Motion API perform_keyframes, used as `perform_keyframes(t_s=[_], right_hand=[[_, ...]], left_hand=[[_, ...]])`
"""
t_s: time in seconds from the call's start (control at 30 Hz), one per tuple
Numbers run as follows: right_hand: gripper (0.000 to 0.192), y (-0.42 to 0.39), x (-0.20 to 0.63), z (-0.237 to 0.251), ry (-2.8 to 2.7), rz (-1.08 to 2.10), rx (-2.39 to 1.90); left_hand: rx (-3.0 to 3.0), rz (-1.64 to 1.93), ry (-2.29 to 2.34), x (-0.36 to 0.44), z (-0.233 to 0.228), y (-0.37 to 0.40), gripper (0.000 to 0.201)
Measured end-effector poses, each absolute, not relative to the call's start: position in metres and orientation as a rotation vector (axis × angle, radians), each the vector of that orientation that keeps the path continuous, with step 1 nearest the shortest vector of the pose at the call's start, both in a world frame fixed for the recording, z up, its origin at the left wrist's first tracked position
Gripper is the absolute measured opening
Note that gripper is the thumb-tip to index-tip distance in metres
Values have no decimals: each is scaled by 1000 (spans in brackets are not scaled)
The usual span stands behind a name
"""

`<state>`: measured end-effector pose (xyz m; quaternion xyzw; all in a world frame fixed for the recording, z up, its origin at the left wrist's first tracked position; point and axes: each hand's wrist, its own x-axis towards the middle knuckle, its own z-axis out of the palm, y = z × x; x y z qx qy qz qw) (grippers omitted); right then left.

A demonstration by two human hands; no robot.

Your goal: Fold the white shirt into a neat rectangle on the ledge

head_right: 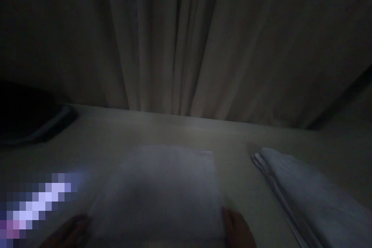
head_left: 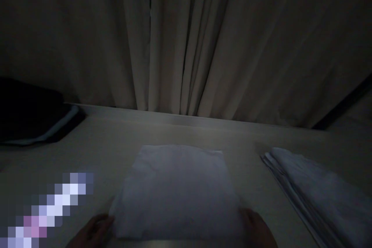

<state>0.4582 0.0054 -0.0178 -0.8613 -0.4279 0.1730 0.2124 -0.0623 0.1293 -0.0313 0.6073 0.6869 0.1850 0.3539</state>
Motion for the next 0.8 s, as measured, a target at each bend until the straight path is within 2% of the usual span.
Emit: perform_keyframes(t_s=[0.17, 0.3, 0.43, 0.6, 0.8], right_hand=[[58, 0, 440, -4, -1163, 475, -2296], [62, -7, 442, 11, -1150, 474, -2182], [63, -21, 448, 16, -1102, 476, -2119], [61, -42, 447, 19, -1145, 498, -2079], [59, -79, 446, 14, -1064, 523, -2144]], left_hand=[[1408, 642, 1656, -32, -18, 114, 65], [1547, 659, 1759, -30, 16, 110, 52], [1602, 709, 1773, -40, 33, 97, 55], [1614, 815, 1685, -47, 24, 71, 65], [1566, 657, 1712, -68, 18, 26, 61]])
